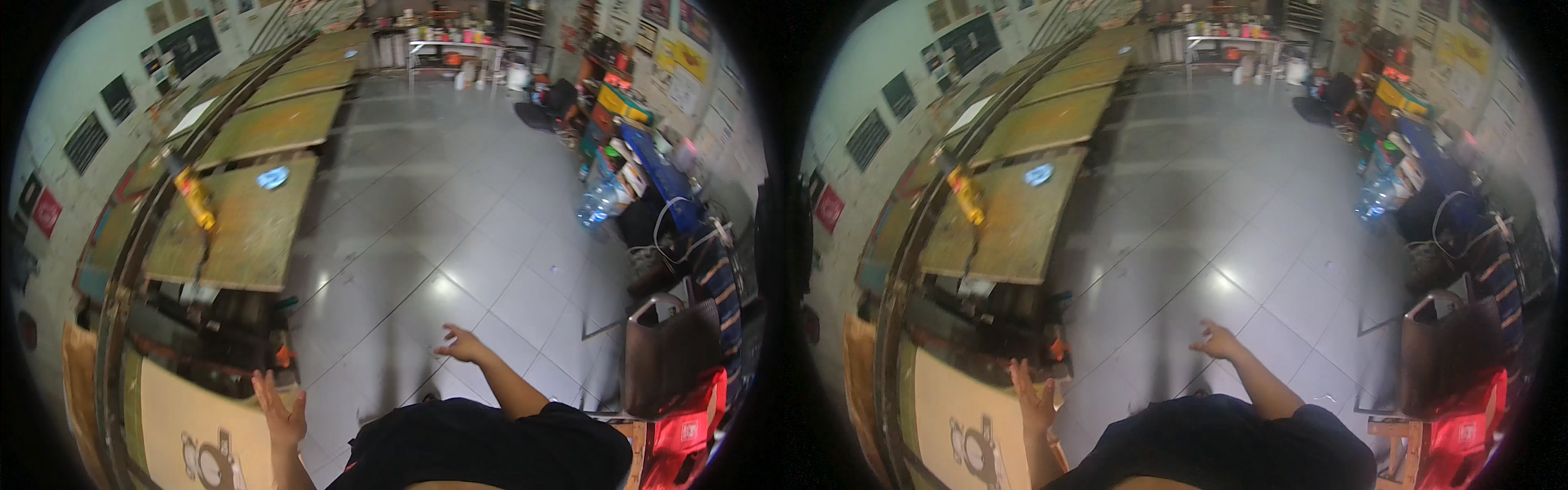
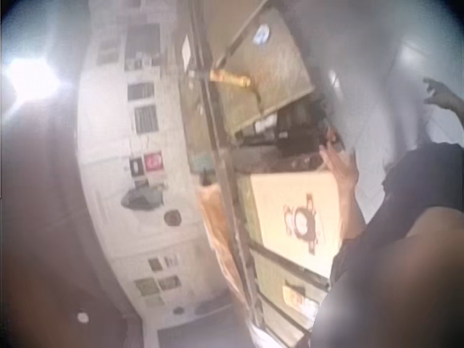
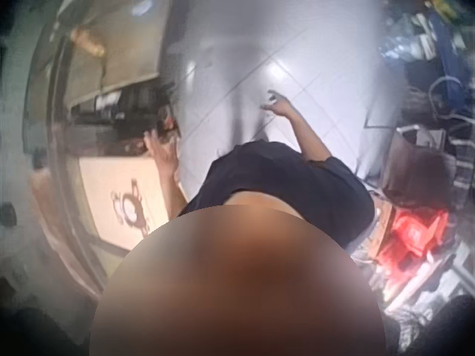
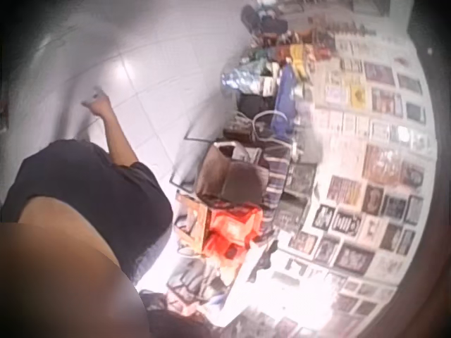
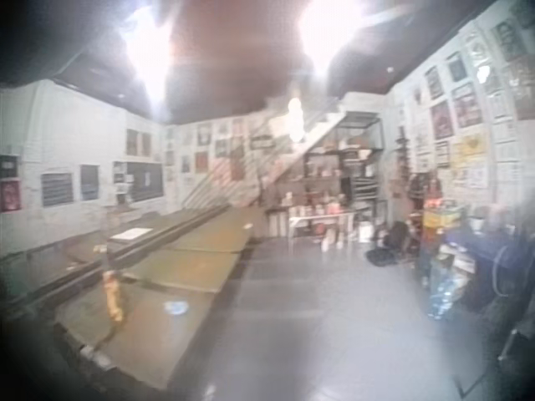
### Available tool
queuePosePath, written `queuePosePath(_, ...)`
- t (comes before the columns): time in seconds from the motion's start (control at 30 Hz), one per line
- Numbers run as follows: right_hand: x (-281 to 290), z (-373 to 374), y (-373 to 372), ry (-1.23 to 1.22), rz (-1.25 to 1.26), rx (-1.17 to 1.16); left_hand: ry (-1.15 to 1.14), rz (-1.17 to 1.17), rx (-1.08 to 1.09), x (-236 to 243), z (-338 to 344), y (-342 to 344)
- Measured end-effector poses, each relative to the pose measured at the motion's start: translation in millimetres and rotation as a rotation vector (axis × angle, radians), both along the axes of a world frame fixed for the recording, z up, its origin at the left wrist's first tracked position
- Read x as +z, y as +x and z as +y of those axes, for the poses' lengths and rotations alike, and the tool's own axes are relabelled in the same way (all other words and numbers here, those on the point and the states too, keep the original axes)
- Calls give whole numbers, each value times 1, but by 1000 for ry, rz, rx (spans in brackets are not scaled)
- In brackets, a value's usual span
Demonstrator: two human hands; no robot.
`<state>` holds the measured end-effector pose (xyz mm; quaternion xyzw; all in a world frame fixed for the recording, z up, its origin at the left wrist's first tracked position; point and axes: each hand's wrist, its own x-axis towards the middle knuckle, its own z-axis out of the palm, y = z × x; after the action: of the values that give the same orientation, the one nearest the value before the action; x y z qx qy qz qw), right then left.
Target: The person prepares a t-shirt for screen printing by placing it on a heat press, then retrieves a screen printing frame and uses a squeegee to spread ink across the screen. The t-shirt is handled and positioned multiple times before the final printing step.
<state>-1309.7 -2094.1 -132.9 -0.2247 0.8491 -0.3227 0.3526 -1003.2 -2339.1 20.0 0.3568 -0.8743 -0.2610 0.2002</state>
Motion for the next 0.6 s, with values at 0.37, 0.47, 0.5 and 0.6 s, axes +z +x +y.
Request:
queuePosePath(0.37,-136,109,-234,-221,-569,-281,674,-804,189,-286,-88,-164)
queuePosePath(0.47,-263,211,-285,160,-285,-851,591,-986,68,-310,-102,-273)
queuePosePath(0.5,-272,243,-296,427,-311,-867,559,-1003,23,-318,-106,-314)
queuePosePath(0.6,-225,302,-277,590,-485,-759,456,-1058,-120,-330,-111,-449)
